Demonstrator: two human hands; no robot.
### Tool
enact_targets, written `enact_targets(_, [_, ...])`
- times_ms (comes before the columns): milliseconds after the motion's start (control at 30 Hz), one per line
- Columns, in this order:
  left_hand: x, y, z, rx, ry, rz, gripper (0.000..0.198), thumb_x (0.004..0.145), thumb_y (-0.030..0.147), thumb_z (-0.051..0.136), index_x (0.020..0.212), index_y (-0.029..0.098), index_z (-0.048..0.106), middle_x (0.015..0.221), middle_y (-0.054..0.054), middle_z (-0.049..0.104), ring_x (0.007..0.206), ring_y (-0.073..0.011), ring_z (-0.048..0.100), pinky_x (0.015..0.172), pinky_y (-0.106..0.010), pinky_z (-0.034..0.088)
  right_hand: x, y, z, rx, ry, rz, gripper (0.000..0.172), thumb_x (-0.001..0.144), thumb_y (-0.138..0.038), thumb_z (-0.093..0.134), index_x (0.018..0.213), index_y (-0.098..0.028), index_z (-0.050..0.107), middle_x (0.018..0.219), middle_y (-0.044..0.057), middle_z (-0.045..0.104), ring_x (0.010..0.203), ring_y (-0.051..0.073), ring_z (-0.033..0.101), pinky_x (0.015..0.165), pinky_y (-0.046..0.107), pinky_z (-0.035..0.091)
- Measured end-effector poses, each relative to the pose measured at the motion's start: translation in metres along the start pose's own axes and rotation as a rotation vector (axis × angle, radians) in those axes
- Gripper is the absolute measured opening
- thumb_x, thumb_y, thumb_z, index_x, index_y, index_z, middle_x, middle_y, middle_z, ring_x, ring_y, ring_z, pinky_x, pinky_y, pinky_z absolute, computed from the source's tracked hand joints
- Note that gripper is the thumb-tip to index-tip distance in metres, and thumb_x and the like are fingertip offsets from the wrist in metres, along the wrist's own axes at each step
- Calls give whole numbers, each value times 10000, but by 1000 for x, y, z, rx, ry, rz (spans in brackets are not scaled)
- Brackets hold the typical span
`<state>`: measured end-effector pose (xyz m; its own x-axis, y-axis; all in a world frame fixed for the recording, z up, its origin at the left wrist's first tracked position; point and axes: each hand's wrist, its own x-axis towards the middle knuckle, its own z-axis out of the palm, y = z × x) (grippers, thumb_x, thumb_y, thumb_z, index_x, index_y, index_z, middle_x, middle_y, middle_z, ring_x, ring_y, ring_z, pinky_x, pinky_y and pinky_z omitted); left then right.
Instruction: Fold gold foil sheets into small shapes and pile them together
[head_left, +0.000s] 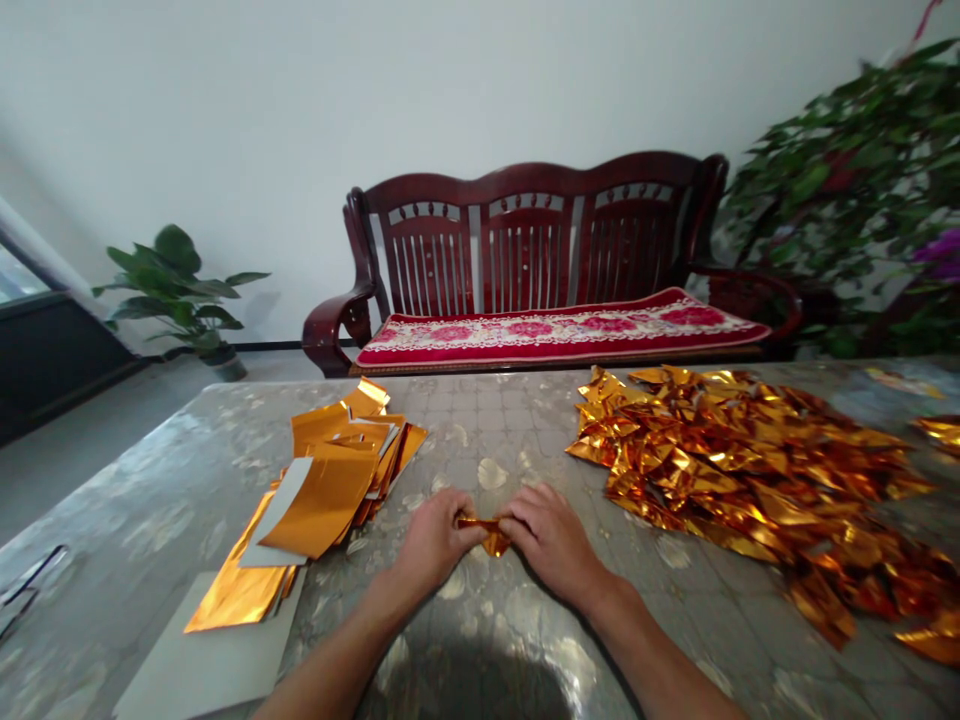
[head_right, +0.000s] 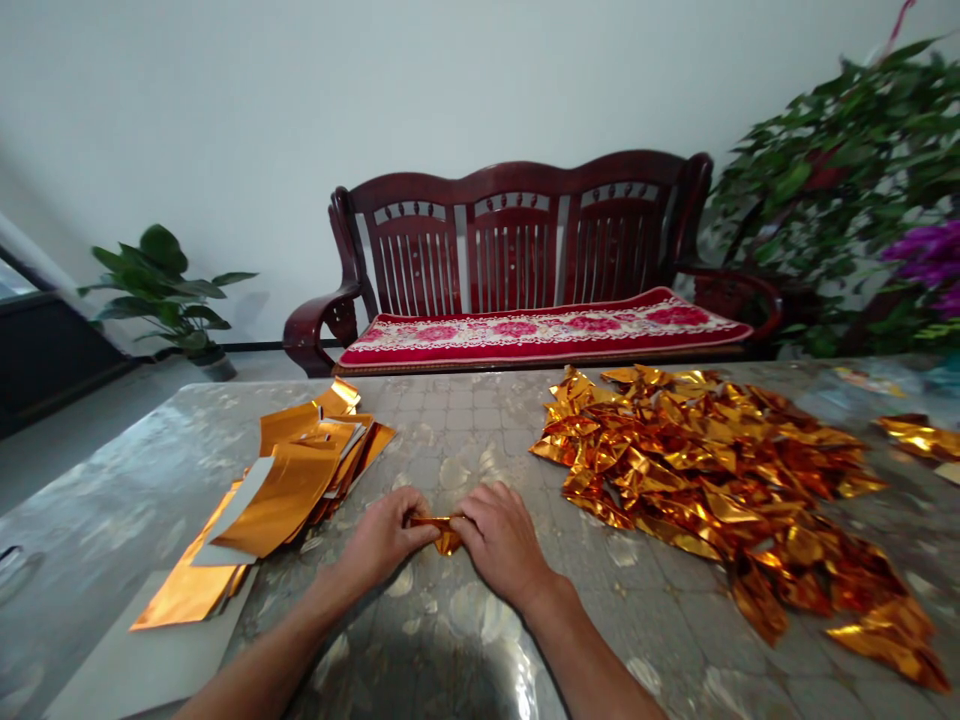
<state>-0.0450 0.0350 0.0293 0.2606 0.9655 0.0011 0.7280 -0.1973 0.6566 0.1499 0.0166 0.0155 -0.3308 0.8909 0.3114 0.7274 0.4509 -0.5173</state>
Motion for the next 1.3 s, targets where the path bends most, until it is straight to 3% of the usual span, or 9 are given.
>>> enact_targets(133, [-2, 1, 3, -187, 60, -23, 133, 726, 277, 679, 673, 167, 626, 617, 43, 563, 605, -116, 498, 570, -220, 317, 3, 1, 1, 83, 88, -26, 159, 936, -246, 603, 808, -244, 697, 752, -9, 644, 810, 172, 538, 750, 299, 370])
enact_targets(267, [-3, 3, 3, -233, 98, -24, 130, 750, 292, 678, 722, 166, 692, 628, 29, 616, 602, -124, 532, 575, -223, 349, 3, 2, 2, 97, 205, -63, 158, 911, -213, 627, 777, -230, 709, 709, 0, 639, 768, 172, 537, 728, 297, 374])
enact_targets(533, [-9, 7, 2, -203, 213, 222, 156, 856, 238, 617, 831, 197, 765, 758, -20, 715, 708, -147, 628, 683, -236, 441, 3, 2, -4, 113, 348, -167, 160, 924, -198, 595, 820, -221, 714, 710, 11, 658, 736, 170, 535, 724, 306, 393])
enact_targets(900, [-13, -2, 0, -156, 323, 505, 178, 934, 216, 563, 919, 191, 738, 791, -52, 698, 756, -140, 638, 716, -237, 491, 0, -2, -10, 41, 328, -197, 152, 935, -282, 595, 893, -243, 736, 802, 39, 703, 809, 190, 576, 783, 350, 425])
enact_targets(1300, [-12, -11, -7, -149, 338, 620, 176, 921, 139, 562, 920, 198, 728, 796, -36, 703, 742, -114, 659, 691, -204, 494, 0, 9, -23, 5, 301, -263, 184, 952, -302, 578, 943, -233, 749, 839, 46, 745, 819, 186, 622, 779, 341, 455])
